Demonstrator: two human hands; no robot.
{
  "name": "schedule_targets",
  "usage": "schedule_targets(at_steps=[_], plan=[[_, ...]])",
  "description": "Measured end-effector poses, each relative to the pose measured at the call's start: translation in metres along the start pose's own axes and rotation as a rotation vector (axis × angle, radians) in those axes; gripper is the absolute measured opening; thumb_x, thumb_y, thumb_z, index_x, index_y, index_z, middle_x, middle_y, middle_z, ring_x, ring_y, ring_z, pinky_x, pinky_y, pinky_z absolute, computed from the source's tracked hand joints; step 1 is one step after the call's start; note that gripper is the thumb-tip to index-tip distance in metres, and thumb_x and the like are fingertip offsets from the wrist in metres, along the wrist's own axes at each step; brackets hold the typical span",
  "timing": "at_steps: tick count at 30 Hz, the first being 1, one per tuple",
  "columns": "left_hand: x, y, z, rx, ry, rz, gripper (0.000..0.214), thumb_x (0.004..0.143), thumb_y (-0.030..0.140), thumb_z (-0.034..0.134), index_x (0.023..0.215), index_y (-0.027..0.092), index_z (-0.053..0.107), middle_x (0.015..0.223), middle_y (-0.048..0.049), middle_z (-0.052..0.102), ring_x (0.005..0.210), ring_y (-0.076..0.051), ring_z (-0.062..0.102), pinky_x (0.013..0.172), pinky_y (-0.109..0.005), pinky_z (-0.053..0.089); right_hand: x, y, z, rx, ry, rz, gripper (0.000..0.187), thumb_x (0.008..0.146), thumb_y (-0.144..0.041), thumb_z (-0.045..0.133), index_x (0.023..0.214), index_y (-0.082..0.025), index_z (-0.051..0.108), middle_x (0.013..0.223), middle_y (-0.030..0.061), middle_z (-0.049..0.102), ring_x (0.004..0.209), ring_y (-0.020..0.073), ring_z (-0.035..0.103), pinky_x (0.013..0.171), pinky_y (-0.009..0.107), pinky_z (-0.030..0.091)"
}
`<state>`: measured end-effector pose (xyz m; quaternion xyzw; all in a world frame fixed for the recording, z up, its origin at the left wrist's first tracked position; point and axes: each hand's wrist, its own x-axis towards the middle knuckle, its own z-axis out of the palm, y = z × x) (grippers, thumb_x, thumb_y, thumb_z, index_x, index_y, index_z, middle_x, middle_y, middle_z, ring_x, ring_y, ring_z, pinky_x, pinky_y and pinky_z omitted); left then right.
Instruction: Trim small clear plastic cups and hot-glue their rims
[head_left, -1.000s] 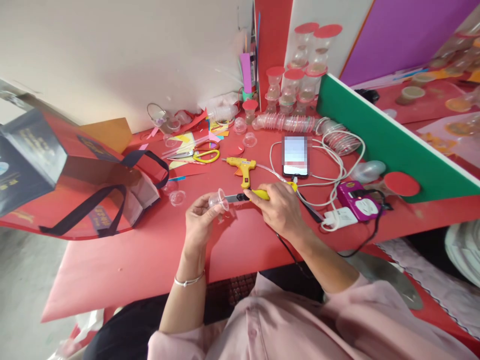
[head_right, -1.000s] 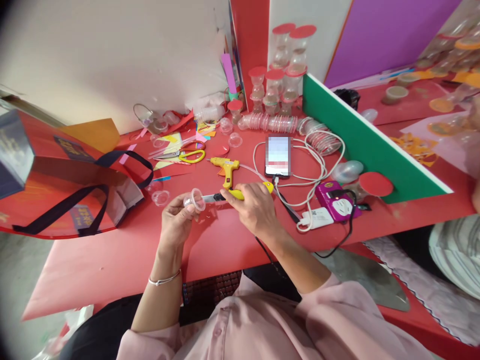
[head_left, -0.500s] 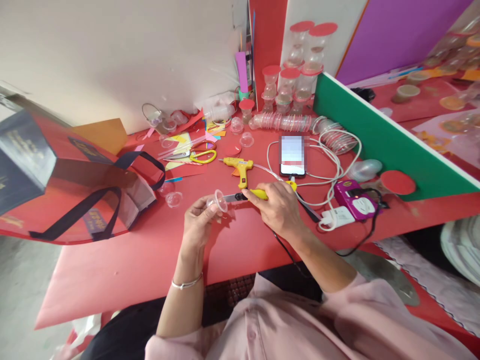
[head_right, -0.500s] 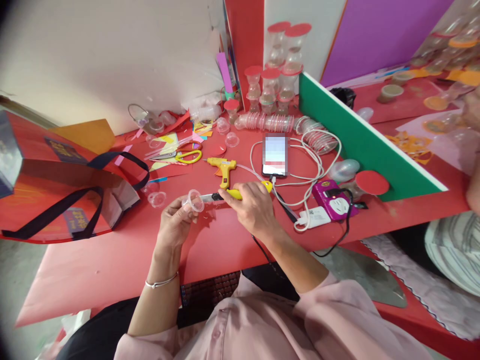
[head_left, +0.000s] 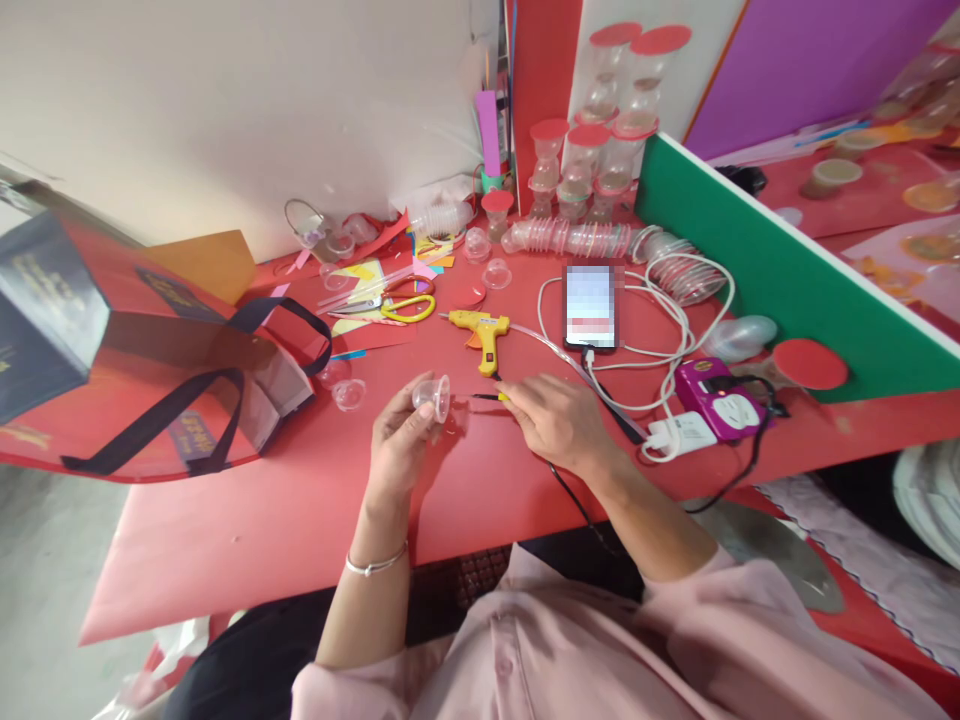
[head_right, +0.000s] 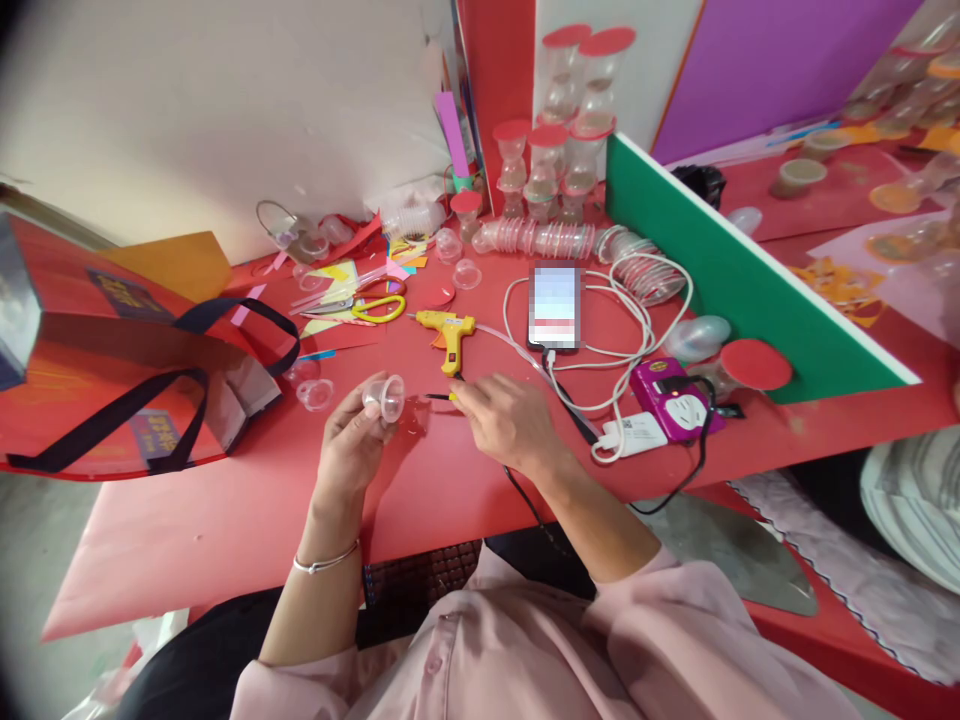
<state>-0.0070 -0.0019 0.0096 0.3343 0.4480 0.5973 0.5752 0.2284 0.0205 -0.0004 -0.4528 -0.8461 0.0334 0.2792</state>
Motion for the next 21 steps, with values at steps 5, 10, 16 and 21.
schedule_targets(at_steps=[5, 10, 16, 21], plan=[[-0.003, 0.0026, 0.0006, -0.007, -0.019, -0.007, 0.049, 0.076, 0.032, 0.089, 0.121, 0.02, 0.075, 0.103, -0.0109, 0.078, 0.08, -0.015, 0.073, 0.06, -0.02, 0.055, 0.0003, -0.0003, -0.0022, 0.025, 0.004, 0.059, 0.028, 0.107, -0.031, 0.047, 0.116, -0.021, 0.071, 0.093, 0.0074, 0.075, 0.088, 0.0211, 0.065, 0.072, 0.032, 0.039], [-0.0042, 0.0036, 0.0013, -0.029, -0.062, 0.018, 0.051, 0.077, 0.033, 0.089, 0.124, 0.02, 0.075, 0.11, -0.0122, 0.078, 0.079, -0.014, 0.073, 0.062, -0.02, 0.056, -0.0015, -0.0011, -0.0021, 0.088, -0.047, 0.101, 0.029, 0.109, -0.034, 0.044, 0.109, -0.023, 0.071, 0.095, 0.0056, 0.076, 0.082, 0.0182, 0.066, 0.07, 0.03, 0.037], [-0.0045, 0.0021, 0.0009, 0.002, -0.049, 0.031, 0.051, 0.076, 0.033, 0.09, 0.123, 0.02, 0.076, 0.112, -0.0125, 0.079, 0.084, -0.017, 0.074, 0.066, -0.023, 0.058, -0.0026, -0.0015, -0.0033, 0.085, -0.064, 0.104, 0.029, 0.108, -0.034, 0.044, 0.104, -0.023, 0.071, 0.092, 0.0038, 0.076, 0.077, 0.0174, 0.066, 0.065, 0.031, 0.032], [-0.0045, 0.0012, 0.0018, -0.013, -0.035, 0.021, 0.048, 0.077, 0.035, 0.089, 0.121, 0.018, 0.077, 0.114, -0.0157, 0.079, 0.088, -0.019, 0.076, 0.066, -0.023, 0.059, -0.002, -0.0012, -0.0036, 0.03, 0.048, 0.08, 0.027, 0.107, -0.032, 0.048, 0.114, -0.022, 0.072, 0.092, 0.006, 0.075, 0.082, 0.0189, 0.066, 0.068, 0.031, 0.036]])
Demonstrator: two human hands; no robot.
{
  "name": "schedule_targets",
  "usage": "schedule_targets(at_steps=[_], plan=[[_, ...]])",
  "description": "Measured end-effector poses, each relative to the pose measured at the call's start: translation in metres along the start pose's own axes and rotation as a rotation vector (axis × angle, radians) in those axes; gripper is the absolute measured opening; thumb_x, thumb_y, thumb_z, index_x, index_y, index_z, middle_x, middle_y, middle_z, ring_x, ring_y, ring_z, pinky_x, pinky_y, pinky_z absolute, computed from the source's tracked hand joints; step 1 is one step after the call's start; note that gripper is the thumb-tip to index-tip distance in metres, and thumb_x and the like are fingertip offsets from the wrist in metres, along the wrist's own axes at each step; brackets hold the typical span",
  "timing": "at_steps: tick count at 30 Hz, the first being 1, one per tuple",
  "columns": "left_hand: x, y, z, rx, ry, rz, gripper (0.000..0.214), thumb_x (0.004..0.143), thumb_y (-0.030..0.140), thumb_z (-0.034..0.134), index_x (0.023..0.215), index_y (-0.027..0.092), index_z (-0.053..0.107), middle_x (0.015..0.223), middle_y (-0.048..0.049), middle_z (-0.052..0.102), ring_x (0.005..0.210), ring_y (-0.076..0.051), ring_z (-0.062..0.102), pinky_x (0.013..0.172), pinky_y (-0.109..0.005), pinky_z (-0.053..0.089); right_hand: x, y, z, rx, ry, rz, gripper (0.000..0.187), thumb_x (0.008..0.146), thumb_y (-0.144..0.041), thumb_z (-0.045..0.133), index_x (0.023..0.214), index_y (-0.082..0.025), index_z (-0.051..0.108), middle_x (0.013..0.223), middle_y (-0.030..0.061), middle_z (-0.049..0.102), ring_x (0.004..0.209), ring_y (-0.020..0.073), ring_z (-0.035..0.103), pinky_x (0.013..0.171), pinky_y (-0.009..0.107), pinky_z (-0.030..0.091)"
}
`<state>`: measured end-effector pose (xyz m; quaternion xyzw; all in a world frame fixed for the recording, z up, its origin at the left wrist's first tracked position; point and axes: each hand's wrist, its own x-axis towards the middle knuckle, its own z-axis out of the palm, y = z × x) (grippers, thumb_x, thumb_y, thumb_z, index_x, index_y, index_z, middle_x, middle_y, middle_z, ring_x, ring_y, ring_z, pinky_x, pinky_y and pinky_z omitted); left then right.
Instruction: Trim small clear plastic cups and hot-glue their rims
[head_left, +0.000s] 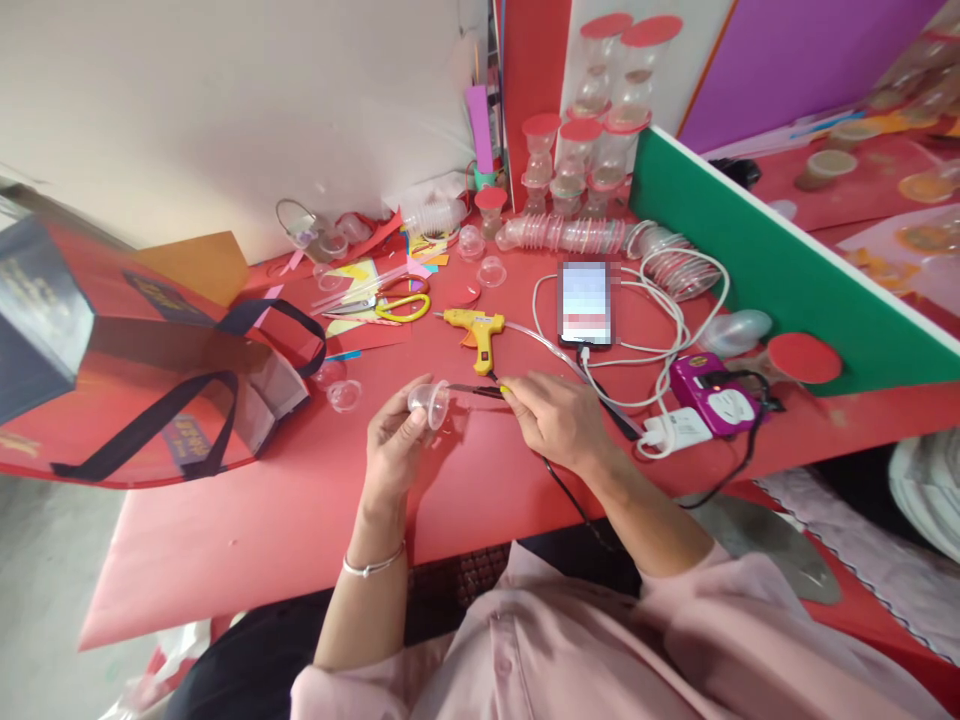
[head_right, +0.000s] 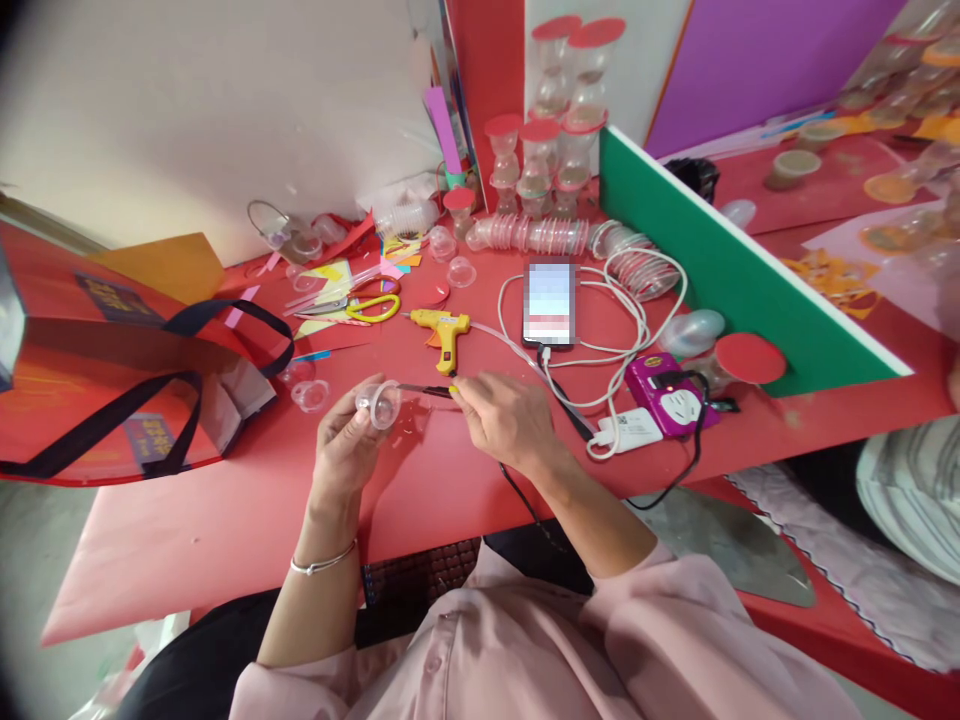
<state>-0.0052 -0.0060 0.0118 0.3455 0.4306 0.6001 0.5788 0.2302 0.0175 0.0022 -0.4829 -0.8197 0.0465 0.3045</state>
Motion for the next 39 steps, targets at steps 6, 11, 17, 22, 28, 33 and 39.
schedule_targets(at_steps=[6, 11, 17, 22, 28, 33, 39], plan=[[-0.0003, -0.0007, -0.0005, 0.022, 0.021, 0.027, 0.049, 0.075, 0.035, 0.09, 0.119, 0.019, 0.078, 0.111, -0.0144, 0.08, 0.093, -0.021, 0.077, 0.075, -0.027, 0.062, 0.0001, -0.0006, 0.0006, -0.013, -0.014, -0.026, 0.026, 0.106, -0.033, 0.05, 0.11, -0.023, 0.074, 0.086, 0.0042, 0.073, 0.078, 0.0173, 0.065, 0.065, 0.031, 0.034], [-0.0004, -0.0008, 0.0, 0.033, 0.031, 0.035, 0.048, 0.075, 0.037, 0.091, 0.118, 0.019, 0.078, 0.109, -0.0138, 0.08, 0.092, -0.022, 0.077, 0.073, -0.028, 0.063, -0.0019, 0.0005, 0.0008, 0.049, -0.052, -0.012, 0.026, 0.106, -0.034, 0.05, 0.108, -0.024, 0.074, 0.086, 0.0036, 0.074, 0.076, 0.0169, 0.066, 0.066, 0.03, 0.036], [0.0008, -0.0047, -0.0031, 0.059, 0.037, 0.061, 0.049, 0.075, 0.036, 0.091, 0.12, 0.021, 0.077, 0.11, -0.0106, 0.08, 0.098, -0.022, 0.077, 0.081, -0.03, 0.063, -0.0013, -0.0003, 0.0013, 0.036, -0.011, 0.023, 0.028, 0.107, -0.033, 0.049, 0.117, -0.022, 0.073, 0.094, 0.0063, 0.076, 0.085, 0.019, 0.069, 0.07, 0.03, 0.039], [0.0016, -0.0065, -0.0052, 0.064, 0.052, 0.062, 0.053, 0.072, 0.037, 0.093, 0.119, 0.019, 0.077, 0.109, -0.0111, 0.08, 0.097, -0.021, 0.077, 0.09, -0.032, 0.061, -0.0009, -0.001, 0.0008, 0.059, -0.088, 0.026, 0.029, 0.107, -0.035, 0.047, 0.109, -0.024, 0.074, 0.092, 0.005, 0.077, 0.079, 0.0178, 0.068, 0.068, 0.03, 0.037], [0.0015, -0.0082, -0.0057, 0.08, 0.035, 0.065, 0.053, 0.073, 0.038, 0.092, 0.121, 0.02, 0.077, 0.108, -0.0114, 0.079, 0.095, -0.022, 0.076, 0.087, -0.035, 0.062, -0.0015, -0.0006, -0.0007, 0.117, -0.139, 0.056, 0.03, 0.108, -0.035, 0.046, 0.107, -0.025, 0.074, 0.093, 0.005, 0.077, 0.082, 0.0182, 0.069, 0.069, 0.029, 0.037], [0.0038, -0.0089, -0.0037, 0.218, 0.109, 0.189, 0.05, 0.074, 0.031, 0.092, 0.122, 0.025, 0.077, 0.112, -0.0071, 0.077, 0.095, -0.017, 0.072, 0.09, -0.031, 0.059, -0.0015, 0.0009, -0.0037, 0.131, -0.086, 0.072, 0.029, 0.107, -0.035, 0.047, 0.109, -0.024, 0.074, 0.092, 0.0053, 0.076, 0.083, 0.0184, 0.068, 0.071, 0.029, 0.039], [0.0059, -0.0092, -0.0054, 0.234, 0.124, 0.185, 0.046, 0.084, 0.032, 0.084, 0.128, 0.028, 0.073, 0.095, -0.0015, 0.072, 0.074, -0.01, 0.065, 0.069, -0.022, 0.056, 0.0, 0.0034, -0.0037, 0.094, 0.031, 0.103, 0.028, 0.106, -0.037, 0.051, 0.118, -0.024, 0.073, 0.097, 0.0071, 0.074, 0.092, 0.0216, 0.067, 0.08, 0.032, 0.045]])
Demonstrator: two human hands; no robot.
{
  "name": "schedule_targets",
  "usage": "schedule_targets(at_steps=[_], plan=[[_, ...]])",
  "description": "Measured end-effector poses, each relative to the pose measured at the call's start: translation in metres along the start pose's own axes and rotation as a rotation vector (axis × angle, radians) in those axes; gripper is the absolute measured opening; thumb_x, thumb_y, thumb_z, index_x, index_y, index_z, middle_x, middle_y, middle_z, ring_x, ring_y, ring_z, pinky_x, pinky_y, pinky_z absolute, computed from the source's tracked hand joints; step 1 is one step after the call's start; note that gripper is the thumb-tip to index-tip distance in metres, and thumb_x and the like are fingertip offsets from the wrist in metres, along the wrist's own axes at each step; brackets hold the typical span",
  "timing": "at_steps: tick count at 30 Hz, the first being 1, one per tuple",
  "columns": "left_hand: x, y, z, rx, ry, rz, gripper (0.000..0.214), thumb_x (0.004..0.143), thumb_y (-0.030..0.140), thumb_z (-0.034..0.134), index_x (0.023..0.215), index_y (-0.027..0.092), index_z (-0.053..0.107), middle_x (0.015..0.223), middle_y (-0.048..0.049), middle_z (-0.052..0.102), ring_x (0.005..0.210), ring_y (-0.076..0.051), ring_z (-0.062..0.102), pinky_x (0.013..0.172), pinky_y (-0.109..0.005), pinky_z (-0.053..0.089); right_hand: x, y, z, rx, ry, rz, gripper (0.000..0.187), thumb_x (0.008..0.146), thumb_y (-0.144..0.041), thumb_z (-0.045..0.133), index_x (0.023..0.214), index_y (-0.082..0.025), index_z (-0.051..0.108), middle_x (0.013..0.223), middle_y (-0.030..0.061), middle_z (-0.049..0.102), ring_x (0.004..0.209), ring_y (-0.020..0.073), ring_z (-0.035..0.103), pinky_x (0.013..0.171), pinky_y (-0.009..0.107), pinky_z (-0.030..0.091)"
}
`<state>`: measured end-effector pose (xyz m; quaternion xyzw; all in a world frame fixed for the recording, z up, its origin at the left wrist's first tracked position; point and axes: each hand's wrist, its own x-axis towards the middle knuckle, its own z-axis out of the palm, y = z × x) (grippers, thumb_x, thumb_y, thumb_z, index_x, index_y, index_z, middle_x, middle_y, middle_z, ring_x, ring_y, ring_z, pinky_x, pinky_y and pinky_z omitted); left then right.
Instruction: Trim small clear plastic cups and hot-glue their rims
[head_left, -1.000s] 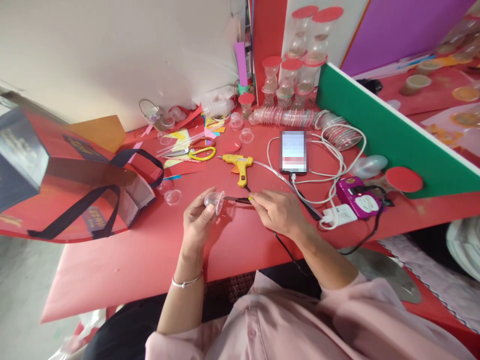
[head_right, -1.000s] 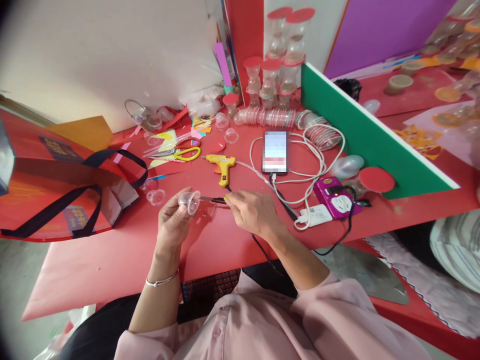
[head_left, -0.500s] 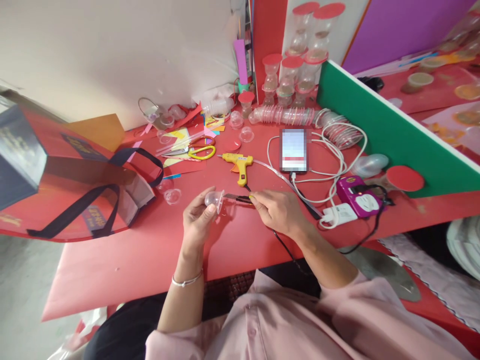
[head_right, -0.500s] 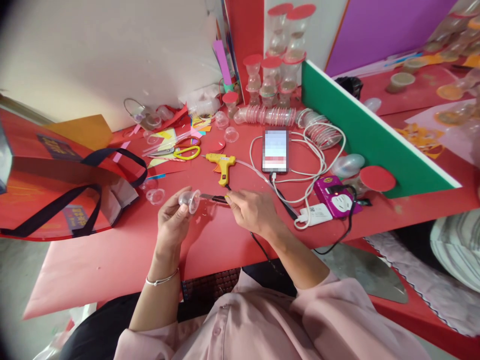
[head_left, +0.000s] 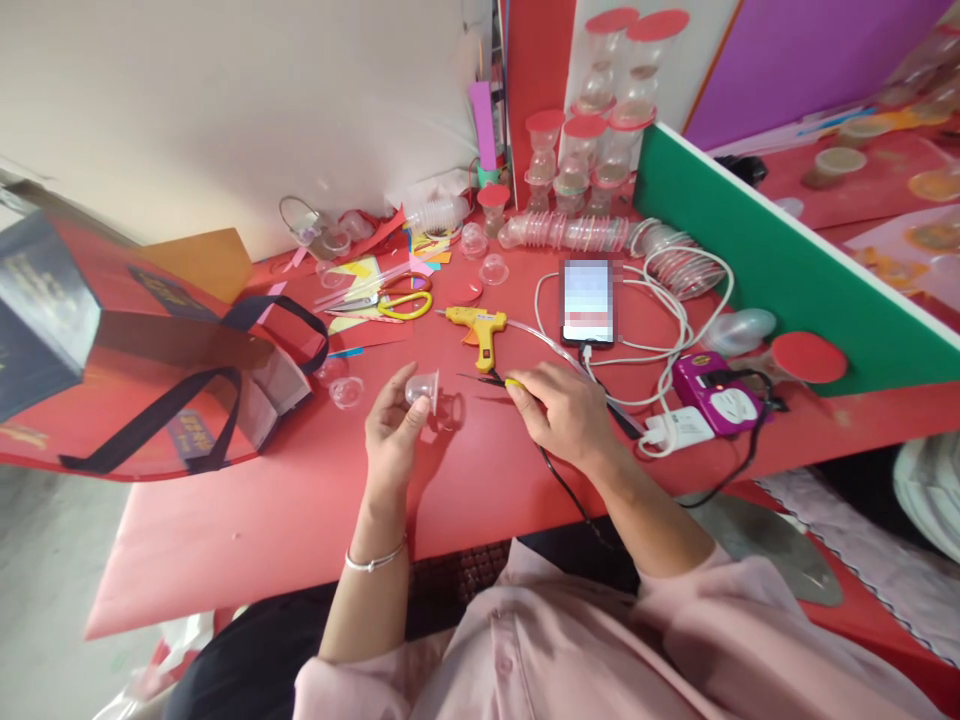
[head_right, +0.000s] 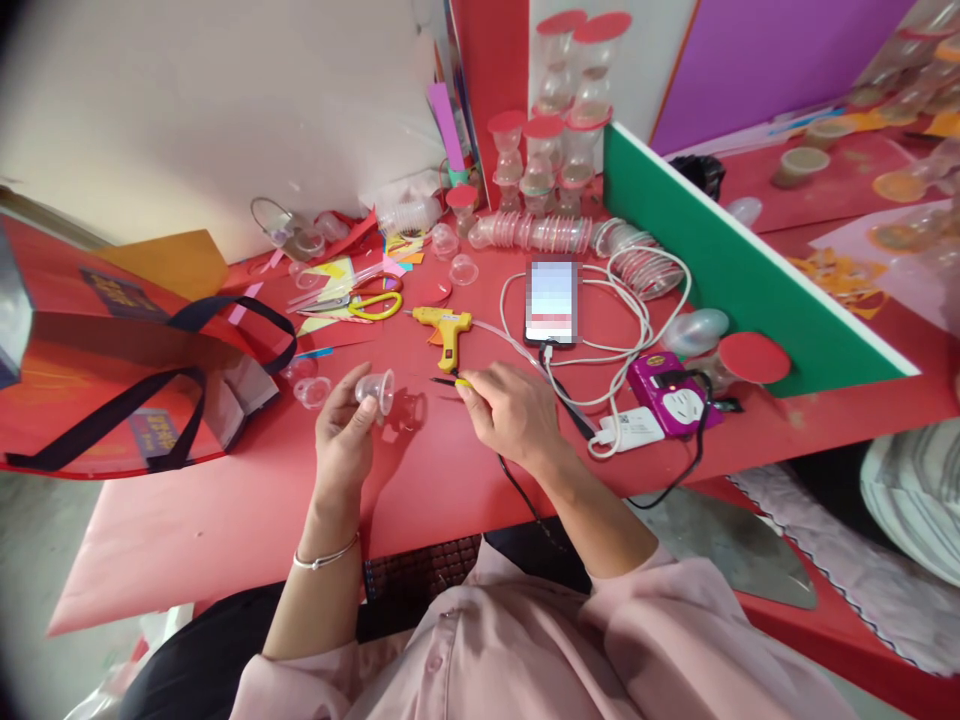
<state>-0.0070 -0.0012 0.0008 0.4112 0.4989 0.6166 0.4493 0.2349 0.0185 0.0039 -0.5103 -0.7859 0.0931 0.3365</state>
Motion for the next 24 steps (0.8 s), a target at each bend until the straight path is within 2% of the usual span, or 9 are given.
schedule_targets(at_steps=[2, 4, 8, 10, 14, 19, 24], plan=[[0.0004, -0.0005, -0.0003, -0.048, -0.034, -0.035, 0.048, 0.086, 0.035, 0.082, 0.132, 0.027, 0.07, 0.087, -0.0002, 0.069, 0.059, -0.007, 0.057, 0.054, -0.02, 0.05, 0.0009, 0.0006, 0.0003, 0.031, 0.025, 0.0, 0.029, 0.105, -0.038, 0.052, 0.122, -0.024, 0.071, 0.1, 0.0077, 0.074, 0.097, 0.023, 0.066, 0.085, 0.034, 0.047], [0.0008, 0.0003, 0.0006, -0.101, -0.063, -0.06, 0.046, 0.086, 0.035, 0.082, 0.129, 0.026, 0.069, 0.088, -0.0012, 0.07, 0.054, -0.006, 0.054, 0.048, -0.021, 0.047, 0.0017, 0.001, 0.0005, 0.051, 0.045, -0.004, 0.031, 0.105, -0.039, 0.054, 0.126, -0.024, 0.07, 0.102, 0.0084, 0.074, 0.099, 0.0244, 0.066, 0.087, 0.036, 0.049], [0.001, 0.0049, 0.004, -0.206, -0.093, -0.064, 0.039, 0.081, 0.028, 0.086, 0.116, 0.025, 0.069, 0.114, -0.0067, 0.072, 0.076, -0.012, 0.068, 0.056, -0.021, 0.054, 0.0023, -0.0001, 0.0002, 0.078, 0.061, -0.001, 0.039, 0.103, -0.044, 0.058, 0.136, -0.025, 0.064, 0.105, 0.0094, 0.072, 0.099, 0.0262, 0.067, 0.086, 0.038, 0.051], [0.0008, 0.0061, 0.0044, -0.25, -0.117, -0.084, 0.036, 0.082, 0.028, 0.085, 0.112, 0.024, 0.067, 0.113, -0.0068, 0.072, 0.086, -0.016, 0.072, 0.057, -0.022, 0.056, 0.0023, -0.0019, -0.0001, 0.09, 0.067, -0.001, 0.043, 0.102, -0.045, 0.058, 0.14, -0.025, 0.06, 0.107, 0.0099, 0.071, 0.1, 0.0268, 0.067, 0.085, 0.039, 0.052], [0.001, 0.0039, 0.0021, -0.315, -0.172, -0.164, 0.037, 0.084, 0.031, 0.083, 0.115, 0.022, 0.065, 0.098, -0.0057, 0.074, 0.078, -0.016, 0.073, 0.057, -0.023, 0.057, 0.0024, -0.0045, 0.0001, 0.102, 0.091, -0.028, 0.039, 0.103, -0.041, 0.057, 0.136, -0.022, 0.062, 0.105, 0.0105, 0.069, 0.098, 0.0263, 0.067, 0.085, 0.039, 0.053], [0.0017, 0.0035, -0.0002, -0.366, -0.133, -0.175, 0.043, 0.081, 0.029, 0.085, 0.12, 0.023, 0.066, 0.108, -0.0057, 0.074, 0.076, -0.014, 0.071, 0.058, -0.023, 0.058, 0.0029, -0.003, 0.0023, 0.128, 0.111, -0.031, 0.036, 0.102, -0.04, 0.058, 0.134, -0.024, 0.065, 0.109, 0.0113, 0.069, 0.1, 0.0262, 0.069, 0.084, 0.039, 0.055], [0.0007, 0.0048, 0.0006, -0.377, -0.166, -0.198, 0.047, 0.08, 0.029, 0.087, 0.122, 0.022, 0.067, 0.099, -0.0046, 0.073, 0.073, -0.012, 0.067, 0.055, -0.019, 0.054, 0.0033, -0.0055, 0.001, 0.205, 0.078, -0.015, 0.036, 0.102, -0.04, 0.058, 0.134, -0.025, 0.065, 0.112, 0.0092, 0.074, 0.1, 0.0253, 0.072, 0.088, 0.039, 0.057]])
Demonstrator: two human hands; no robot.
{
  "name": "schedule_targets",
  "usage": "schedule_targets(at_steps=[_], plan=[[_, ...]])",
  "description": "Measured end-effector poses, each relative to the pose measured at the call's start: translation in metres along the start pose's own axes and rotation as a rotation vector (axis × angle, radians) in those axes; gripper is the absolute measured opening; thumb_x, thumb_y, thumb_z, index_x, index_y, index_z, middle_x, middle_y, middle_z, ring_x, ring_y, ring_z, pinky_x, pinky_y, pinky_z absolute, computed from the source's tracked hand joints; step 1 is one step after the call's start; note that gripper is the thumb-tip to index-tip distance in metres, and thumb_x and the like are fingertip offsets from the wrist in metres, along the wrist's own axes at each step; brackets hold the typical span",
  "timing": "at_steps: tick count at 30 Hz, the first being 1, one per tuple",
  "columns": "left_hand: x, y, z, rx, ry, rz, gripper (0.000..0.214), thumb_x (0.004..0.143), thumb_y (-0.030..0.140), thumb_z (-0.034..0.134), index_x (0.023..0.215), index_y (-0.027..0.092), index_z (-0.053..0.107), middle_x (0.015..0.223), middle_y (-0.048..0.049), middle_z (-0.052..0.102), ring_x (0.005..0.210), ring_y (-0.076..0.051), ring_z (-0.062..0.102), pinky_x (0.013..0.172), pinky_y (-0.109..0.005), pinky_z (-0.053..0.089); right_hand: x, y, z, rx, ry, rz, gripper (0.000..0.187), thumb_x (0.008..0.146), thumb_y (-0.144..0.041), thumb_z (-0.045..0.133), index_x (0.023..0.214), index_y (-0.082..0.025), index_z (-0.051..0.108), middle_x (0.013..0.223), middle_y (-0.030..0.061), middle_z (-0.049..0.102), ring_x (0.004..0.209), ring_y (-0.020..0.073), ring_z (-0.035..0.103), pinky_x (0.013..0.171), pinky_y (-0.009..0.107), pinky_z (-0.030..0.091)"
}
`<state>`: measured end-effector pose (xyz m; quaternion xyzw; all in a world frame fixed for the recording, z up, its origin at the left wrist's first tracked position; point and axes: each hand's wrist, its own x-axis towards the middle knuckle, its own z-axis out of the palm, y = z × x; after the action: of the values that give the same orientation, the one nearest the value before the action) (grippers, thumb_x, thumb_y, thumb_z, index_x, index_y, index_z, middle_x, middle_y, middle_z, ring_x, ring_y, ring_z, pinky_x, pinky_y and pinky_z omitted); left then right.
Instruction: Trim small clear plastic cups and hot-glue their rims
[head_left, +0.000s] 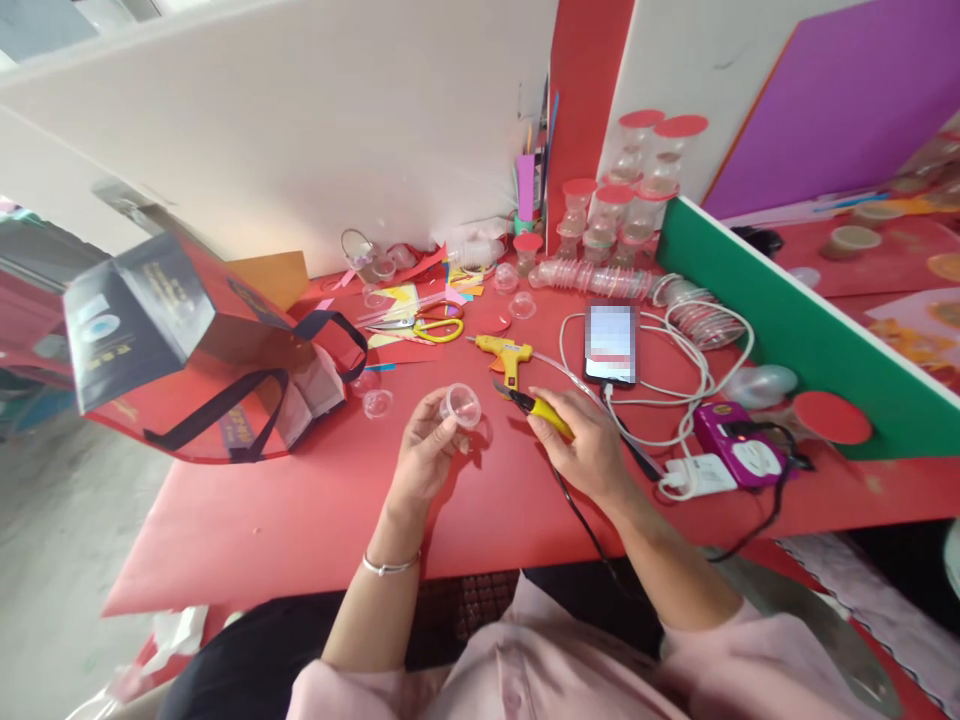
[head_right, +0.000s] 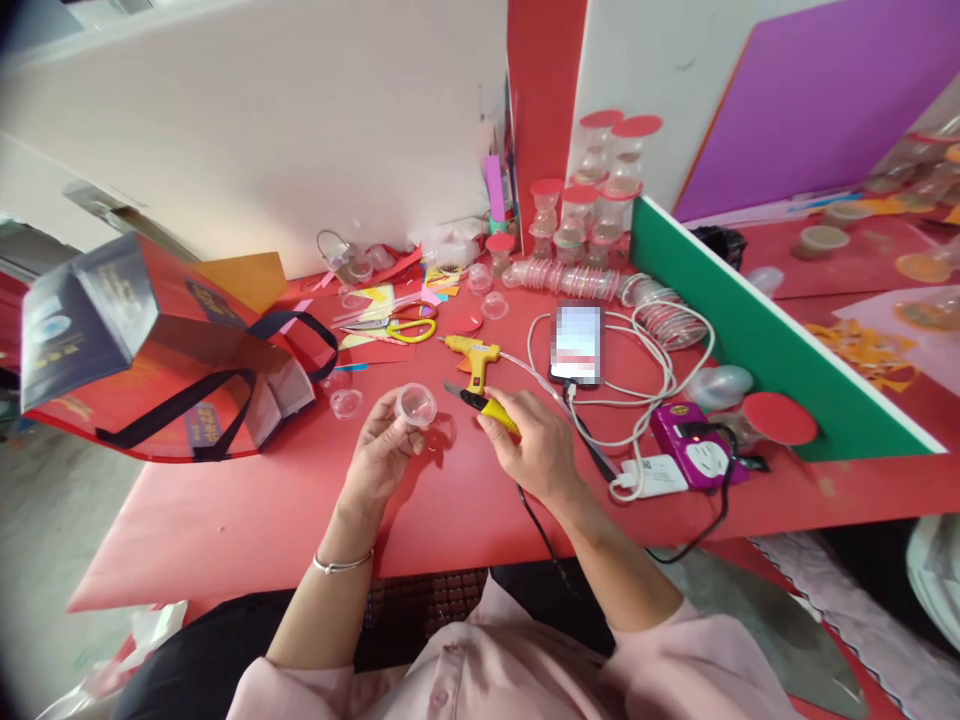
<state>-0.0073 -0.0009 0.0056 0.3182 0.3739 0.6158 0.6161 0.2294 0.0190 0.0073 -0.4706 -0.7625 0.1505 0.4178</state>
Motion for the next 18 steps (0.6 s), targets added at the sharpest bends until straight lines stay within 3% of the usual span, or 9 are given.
schedule_targets(at_steps=[5, 10, 14, 18], plan=[[0.0, 0.0, -0.001, -0.02, -0.038, -0.041, 0.052, 0.082, 0.039, 0.084, 0.126, 0.017, 0.066, 0.09, -0.0051, 0.071, 0.066, -0.012, 0.065, 0.047, -0.019, 0.05, 0.004, -0.016, -0.002, 0.063, -0.078, 0.058, 0.035, 0.103, -0.043, 0.058, 0.132, -0.026, 0.067, 0.109, 0.008, 0.076, 0.098, 0.0244, 0.074, 0.087, 0.036, 0.057], [-0.001, 0.0, -0.002, -0.044, -0.079, -0.099, 0.059, 0.083, 0.049, 0.08, 0.131, 0.019, 0.063, 0.091, -0.0066, 0.073, 0.067, -0.016, 0.068, 0.048, -0.022, 0.053, 0.013, -0.028, 0.0, 0.153, -0.128, 0.111, 0.034, 0.103, -0.043, 0.057, 0.131, -0.027, 0.068, 0.114, 0.0066, 0.075, 0.104, 0.0227, 0.073, 0.088, 0.033, 0.056], [-0.001, -0.001, -0.001, 0.032, -0.047, 0.017, 0.055, 0.079, 0.037, 0.087, 0.128, 0.025, 0.065, 0.107, -0.0063, 0.074, 0.067, -0.01, 0.065, 0.052, -0.019, 0.05, 0.017, -0.031, 0.001, 0.223, -0.127, 0.075, 0.035, 0.105, -0.042, 0.055, 0.134, -0.027, 0.067, 0.122, 0.0067, 0.075, 0.109, 0.0216, 0.072, 0.091, 0.033, 0.056], [0.0, -0.002, 0.0, 0.121, 0.05, 0.132, 0.047, 0.074, 0.029, 0.092, 0.115, 0.022, 0.07, 0.105, -0.0057, 0.074, 0.063, -0.006, 0.061, 0.052, -0.018, 0.046, 0.015, -0.032, 0.001, 0.176, -0.106, -0.054, 0.033, 0.104, -0.04, 0.057, 0.132, -0.027, 0.068, 0.12, 0.0064, 0.076, 0.109, 0.0206, 0.072, 0.092, 0.032, 0.055]])
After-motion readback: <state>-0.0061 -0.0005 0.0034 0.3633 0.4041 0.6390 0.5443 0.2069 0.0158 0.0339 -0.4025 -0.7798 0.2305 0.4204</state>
